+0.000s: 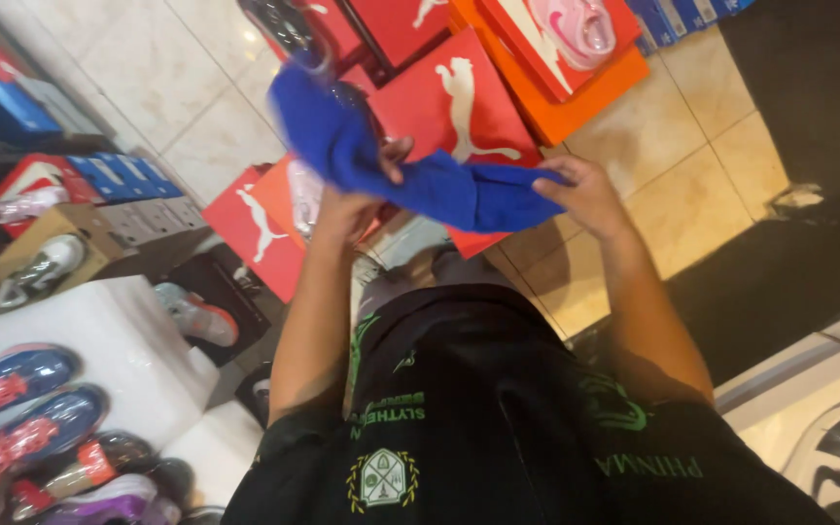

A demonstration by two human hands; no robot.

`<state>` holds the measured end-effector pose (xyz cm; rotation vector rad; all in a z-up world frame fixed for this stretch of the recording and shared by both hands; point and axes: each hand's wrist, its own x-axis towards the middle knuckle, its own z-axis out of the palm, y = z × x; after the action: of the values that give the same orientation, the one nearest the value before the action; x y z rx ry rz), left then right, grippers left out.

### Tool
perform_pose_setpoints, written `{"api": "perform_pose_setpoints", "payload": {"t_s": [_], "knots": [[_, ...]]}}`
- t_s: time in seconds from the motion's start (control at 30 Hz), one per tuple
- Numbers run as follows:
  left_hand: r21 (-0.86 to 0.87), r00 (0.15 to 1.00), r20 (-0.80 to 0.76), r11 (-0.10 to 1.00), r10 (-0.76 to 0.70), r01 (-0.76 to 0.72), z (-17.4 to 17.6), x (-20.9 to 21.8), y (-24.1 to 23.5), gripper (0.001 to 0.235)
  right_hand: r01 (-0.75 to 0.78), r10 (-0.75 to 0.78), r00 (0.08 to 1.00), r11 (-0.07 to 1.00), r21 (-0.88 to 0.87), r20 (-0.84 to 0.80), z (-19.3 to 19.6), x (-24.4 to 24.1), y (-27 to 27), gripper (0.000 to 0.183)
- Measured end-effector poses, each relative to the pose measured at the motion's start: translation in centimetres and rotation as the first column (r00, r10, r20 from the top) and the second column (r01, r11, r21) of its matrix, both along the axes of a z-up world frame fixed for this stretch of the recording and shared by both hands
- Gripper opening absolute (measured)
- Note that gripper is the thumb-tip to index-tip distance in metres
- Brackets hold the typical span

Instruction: Cleaning shoes and wiping down shoe boxes in a storage room.

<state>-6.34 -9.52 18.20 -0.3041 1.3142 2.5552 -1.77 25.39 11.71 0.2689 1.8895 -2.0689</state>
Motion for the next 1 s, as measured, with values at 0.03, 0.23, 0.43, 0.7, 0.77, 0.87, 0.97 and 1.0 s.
{"api": "perform_pose_setpoints", "payload": {"t_s": [0.03,0.23,0.43,0.7,0.77,0.87,0.97,1.0], "knots": [[-0.083,0.943,-0.269,0.980,-0.196,0.180,3.3,-0.3,-1.1,0.046,0.041,-0.041,0.999,0.999,0.005,0.023,1.4,-0.3,-0.3,0.030],[-0.007,0.854,-0.386,0.927,-0.348,0.374,2.9,1.8,-12.7,0.042,0.144,-0.131,0.989,0.958,-0.246,0.071,8.1,-1.8,-3.3,0.030],[0.016,0.969,-0.247,1.000,0.029,-0.026,4.8,4.8,-16.4,0.071,0.047,-0.045,0.999,0.987,-0.156,0.021,8.6,-3.2,-9.3,0.039],[0.105,0.531,-0.737,0.705,-0.418,0.701,20.4,3.2,-18.8,0.088,0.078,-0.163,0.983,0.790,-0.608,-0.086,16.5,-3.1,-12.8,0.048],[-0.484,0.843,0.162,0.703,-0.512,0.520,21.8,3.8,-18.0,0.024,0.025,-0.178,0.965,0.796,-0.605,-0.195,18.5,-3.0,-14.6,0.042],[-0.681,0.753,0.218,0.456,-0.621,0.573,18.8,4.4,-14.7,0.083,-0.033,-0.126,0.960,0.835,-0.549,-0.250,20.7,-2.0,-17.8,0.041],[-0.848,0.732,-0.023,0.401,-0.681,0.346,14.9,4.1,-11.6,0.066,-0.058,-0.085,0.959,0.877,-0.478,-0.271,21.9,-1.2,-19.6,0.036],[-0.848,0.727,-0.029,0.402,-0.686,0.346,14.6,3.8,-11.7,0.066,-0.052,-0.091,0.957,0.879,-0.474,-0.275,22.4,-1.4,-19.0,0.036]]}}
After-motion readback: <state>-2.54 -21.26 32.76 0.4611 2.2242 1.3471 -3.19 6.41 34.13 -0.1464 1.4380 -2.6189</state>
